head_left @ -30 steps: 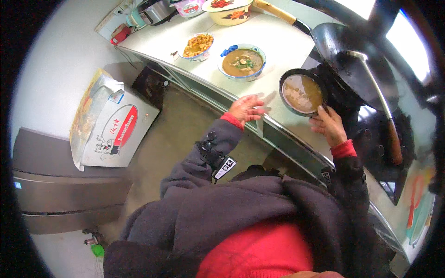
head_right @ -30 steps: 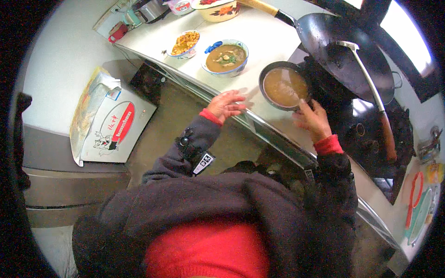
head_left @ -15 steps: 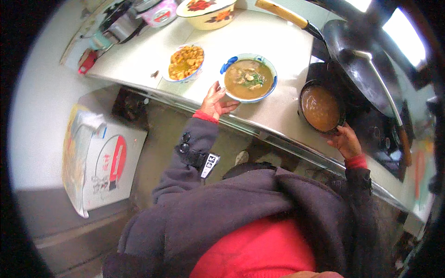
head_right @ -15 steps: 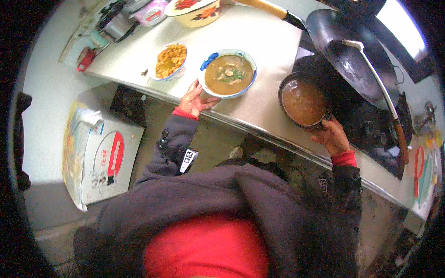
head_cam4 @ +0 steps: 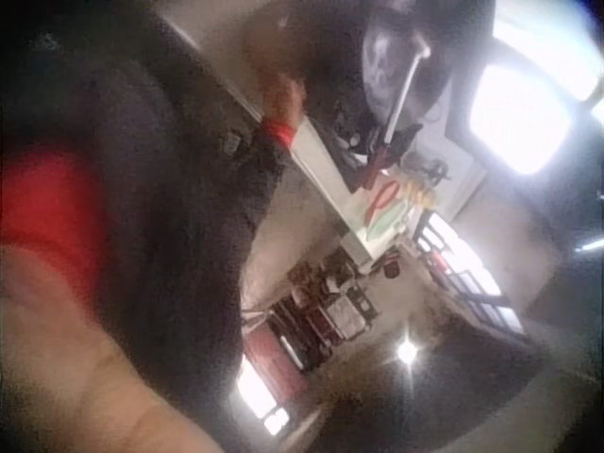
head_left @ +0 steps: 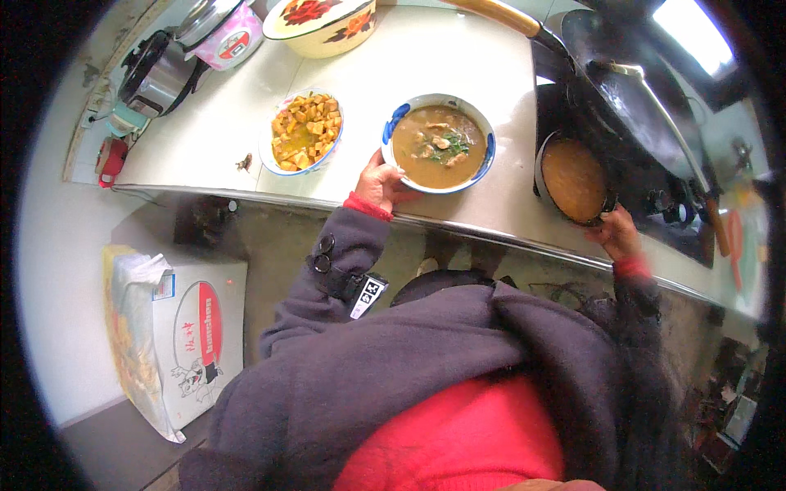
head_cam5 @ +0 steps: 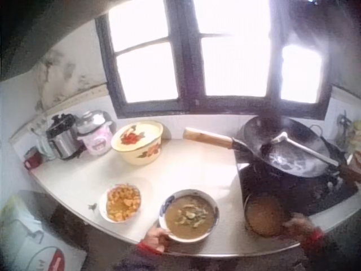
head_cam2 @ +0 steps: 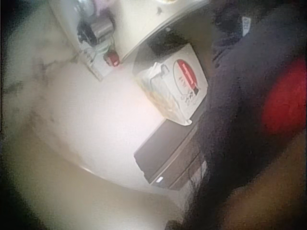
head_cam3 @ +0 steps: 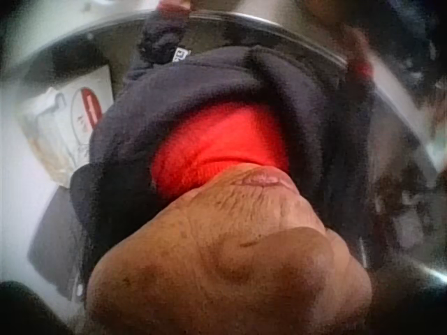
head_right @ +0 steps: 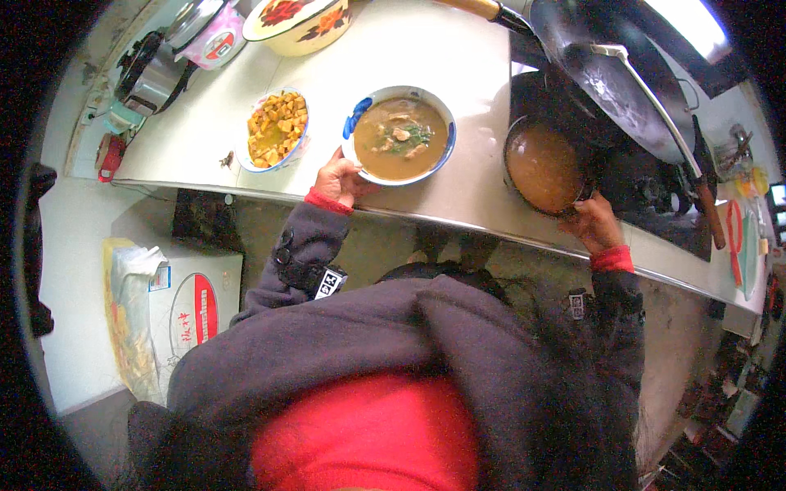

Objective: The person ladles soup from a wok into a bowl, then transfers stir-fried food from a plate into the wok. They carry a bowl of greens to a table, uncover the table, and place the soup bowl on the dining table.

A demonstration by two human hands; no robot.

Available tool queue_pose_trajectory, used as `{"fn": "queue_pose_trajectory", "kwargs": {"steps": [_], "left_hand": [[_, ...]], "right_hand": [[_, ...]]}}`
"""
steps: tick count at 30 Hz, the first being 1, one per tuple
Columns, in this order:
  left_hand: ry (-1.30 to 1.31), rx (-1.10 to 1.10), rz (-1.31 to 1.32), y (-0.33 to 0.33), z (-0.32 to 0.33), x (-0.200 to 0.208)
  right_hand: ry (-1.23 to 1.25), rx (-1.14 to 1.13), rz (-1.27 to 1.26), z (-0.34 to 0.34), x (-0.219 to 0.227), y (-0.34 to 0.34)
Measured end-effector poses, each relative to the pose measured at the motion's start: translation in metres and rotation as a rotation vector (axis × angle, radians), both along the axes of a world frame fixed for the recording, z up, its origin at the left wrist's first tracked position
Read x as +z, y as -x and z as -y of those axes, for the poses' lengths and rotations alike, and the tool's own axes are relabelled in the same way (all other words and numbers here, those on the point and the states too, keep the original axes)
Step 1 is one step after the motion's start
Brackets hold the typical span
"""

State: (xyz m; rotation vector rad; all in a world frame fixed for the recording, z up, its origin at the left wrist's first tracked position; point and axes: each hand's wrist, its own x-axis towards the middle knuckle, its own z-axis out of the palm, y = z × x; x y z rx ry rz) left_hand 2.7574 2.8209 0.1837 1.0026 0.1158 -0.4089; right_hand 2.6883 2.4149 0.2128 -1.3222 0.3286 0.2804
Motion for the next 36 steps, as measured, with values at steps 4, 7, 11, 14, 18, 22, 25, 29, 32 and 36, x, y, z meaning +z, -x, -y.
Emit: {"fn": "queue_pose_trajectory", "kwargs": {"steps": [4,7,11,14,18,22,25,29,32,36], "left_hand": [[-0.009,0.023,0.024,-0.001,-0.007,0.002],[0.002,0.063,0.035,-0.004,-0.012,0.003],[-0.009,0.111,0.033,-0.016,-0.012,0.001],[0.021,0.144,0.049,-0.028,-0.011,-0.003],[0.027,0.167,0.041,-0.04,-0.013,-0.008],[0.022,0.185,0.062,-0.047,-0.015,-0.011],[0.013,0.201,0.065,-0.054,-0.015,-0.012],[0.009,0.225,0.065,-0.064,-0.015,-0.014],[0.042,0.221,0.083,-0.069,-0.019,-0.017],[0.079,0.2,0.128,-0.071,-0.028,-0.021]], "right_hand": [[0.047,-0.003,0.054,-0.002,0.001,0.002],[0.066,-0.006,0.038,-0.004,0.004,-0.003],[0.093,0.024,0.067,-0.013,0.01,-0.01],[0.123,-0.001,0.075,-0.026,0.013,-0.009],[0.064,-0.018,0.014,-0.046,0.012,-0.01],[0.076,0.026,0.008,-0.055,0.01,-0.02],[0.05,0.075,-0.003,-0.059,0.007,-0.028],[0.064,0.057,-0.021,-0.073,0.004,-0.033],[0.084,0.046,-0.017,-0.09,0.004,-0.035],[-0.009,0.119,-0.017,-0.114,0.002,-0.039]]}}
